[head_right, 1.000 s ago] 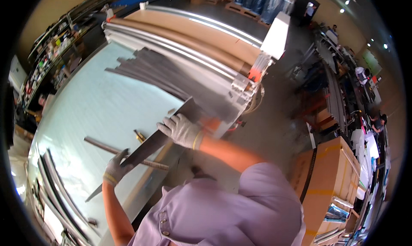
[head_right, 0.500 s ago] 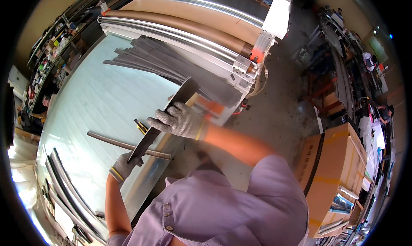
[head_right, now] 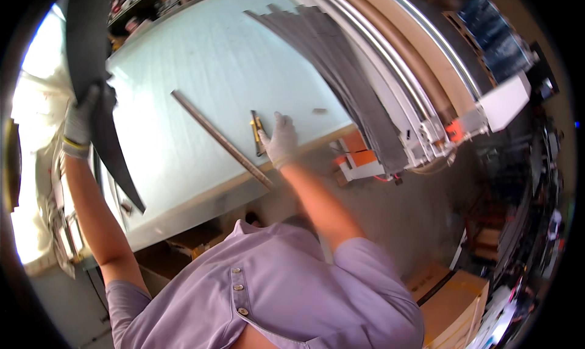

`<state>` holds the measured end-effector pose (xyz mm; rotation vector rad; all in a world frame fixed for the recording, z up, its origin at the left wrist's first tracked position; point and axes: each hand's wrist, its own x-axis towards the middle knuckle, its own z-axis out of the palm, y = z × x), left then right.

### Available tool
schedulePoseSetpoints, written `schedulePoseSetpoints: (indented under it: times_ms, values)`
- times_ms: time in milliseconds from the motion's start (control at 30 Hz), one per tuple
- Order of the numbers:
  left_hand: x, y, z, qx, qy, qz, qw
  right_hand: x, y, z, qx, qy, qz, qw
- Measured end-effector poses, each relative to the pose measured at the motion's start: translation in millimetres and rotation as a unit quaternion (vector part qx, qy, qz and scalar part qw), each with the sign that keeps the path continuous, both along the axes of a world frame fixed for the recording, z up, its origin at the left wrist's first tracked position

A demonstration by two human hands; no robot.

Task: The person picks up a strip of material from a stack, places it on a work table, and uses a utility knife and a metal ruler to cut the material into sections. The person repeats this process for another strip, placing the cut pieces aside.

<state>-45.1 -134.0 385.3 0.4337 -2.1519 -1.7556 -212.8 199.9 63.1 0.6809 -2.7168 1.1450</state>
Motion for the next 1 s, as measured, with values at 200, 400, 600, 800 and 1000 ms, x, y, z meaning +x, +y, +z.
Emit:
schedulePoseSetpoints:
  times_ms: [200,400,600,800,1000]
  values:
    - [82.9,-92.5,54.0,0.09,0.155,0.096,0.979,-3.3,-72.9,-61.2,0.183,0.001,-0.014,0.983]
    - [144.1,-109.4,-31.5,0.279,0.281,-0.031,0.918,-54.9,-18.0,-25.4,0.319,0.01,-0.128,0.939]
    - [132.4,-96.8,-121.2,0.322,0.306,0.082,0.892,11.3,-52.0,-55.5,0.091,0.14,0.22,0.961]
    - [133.9,-100.9,-167.2,0.365,0.315,0.165,0.86,71.5,-98.4,-54.3,0.247,0.029,0.15,0.957]
    - [130.0,-105.8,-185.1,0.388,0.313,0.159,0.852,32.6,-49.2,-61.9,0.294,0.053,0.045,0.953]
